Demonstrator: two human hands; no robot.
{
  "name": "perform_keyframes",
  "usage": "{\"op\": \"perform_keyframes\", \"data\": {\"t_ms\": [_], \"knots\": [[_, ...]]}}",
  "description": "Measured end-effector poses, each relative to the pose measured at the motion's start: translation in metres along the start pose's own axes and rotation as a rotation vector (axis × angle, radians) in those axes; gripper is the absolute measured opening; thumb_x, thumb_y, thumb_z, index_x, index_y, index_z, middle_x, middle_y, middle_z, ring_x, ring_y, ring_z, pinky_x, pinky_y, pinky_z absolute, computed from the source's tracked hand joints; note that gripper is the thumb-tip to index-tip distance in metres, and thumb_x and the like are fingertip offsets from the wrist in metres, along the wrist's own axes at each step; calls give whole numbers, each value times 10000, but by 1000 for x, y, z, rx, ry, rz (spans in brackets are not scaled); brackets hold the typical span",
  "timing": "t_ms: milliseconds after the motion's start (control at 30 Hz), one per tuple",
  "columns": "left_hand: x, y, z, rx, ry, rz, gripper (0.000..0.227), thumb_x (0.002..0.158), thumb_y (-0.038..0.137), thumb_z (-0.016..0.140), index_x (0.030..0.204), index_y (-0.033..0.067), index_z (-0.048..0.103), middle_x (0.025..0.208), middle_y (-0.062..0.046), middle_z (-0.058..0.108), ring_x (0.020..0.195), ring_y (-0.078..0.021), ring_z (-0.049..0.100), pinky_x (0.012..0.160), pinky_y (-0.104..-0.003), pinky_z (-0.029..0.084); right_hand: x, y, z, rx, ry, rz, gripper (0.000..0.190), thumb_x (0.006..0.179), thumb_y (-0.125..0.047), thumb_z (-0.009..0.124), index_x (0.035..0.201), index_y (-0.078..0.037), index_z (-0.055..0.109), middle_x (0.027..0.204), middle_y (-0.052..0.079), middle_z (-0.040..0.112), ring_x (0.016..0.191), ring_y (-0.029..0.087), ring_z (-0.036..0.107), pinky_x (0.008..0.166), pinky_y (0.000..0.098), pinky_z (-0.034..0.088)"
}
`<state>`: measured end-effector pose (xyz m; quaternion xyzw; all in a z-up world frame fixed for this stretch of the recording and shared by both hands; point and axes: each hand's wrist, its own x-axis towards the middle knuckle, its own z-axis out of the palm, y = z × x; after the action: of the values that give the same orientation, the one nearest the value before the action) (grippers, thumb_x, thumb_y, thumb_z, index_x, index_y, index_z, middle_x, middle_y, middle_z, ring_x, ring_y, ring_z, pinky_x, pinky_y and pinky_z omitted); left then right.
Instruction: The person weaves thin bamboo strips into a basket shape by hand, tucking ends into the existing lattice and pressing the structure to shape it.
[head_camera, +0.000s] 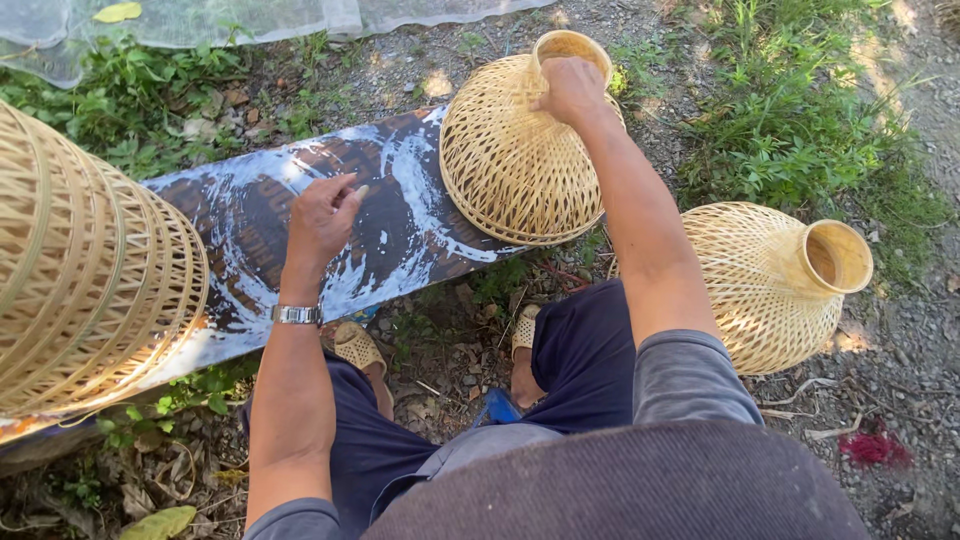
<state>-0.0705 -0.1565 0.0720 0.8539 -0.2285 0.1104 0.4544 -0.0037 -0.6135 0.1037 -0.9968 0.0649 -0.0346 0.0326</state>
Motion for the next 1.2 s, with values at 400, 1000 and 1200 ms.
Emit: {"op": "perform_keyframes", "data": {"t_ms": [400,1000,1200], "knots": [[1,15,-1,-2,-57,-53,366,959,261,754,1230,17,728,914,-104,708,782,-224,658,719,-367,530,2,6,-7,43,-82,-22,478,762,-360,920,846,11,631,999,187,700,984,388,644,871,501,481],[-5,9,24,-56,-270,-130,424,975,310,676,1286,22,685,935,-139,754,813,-240,718,785,-363,558,-17,18,-55,-4,-108,-94,511,875,-449,837,839,13,621,930,195,696,914,335,677,861,467,516],[-2,-14,90,-341,-234,-228,694,1038,451,694,1427,-54,418,1247,-212,585,1112,-317,621,899,-415,579,-72,31,-111,313,90,-71,275,943,-286,800,984,-52,662,919,132,730,745,187,681,666,383,527]]}}
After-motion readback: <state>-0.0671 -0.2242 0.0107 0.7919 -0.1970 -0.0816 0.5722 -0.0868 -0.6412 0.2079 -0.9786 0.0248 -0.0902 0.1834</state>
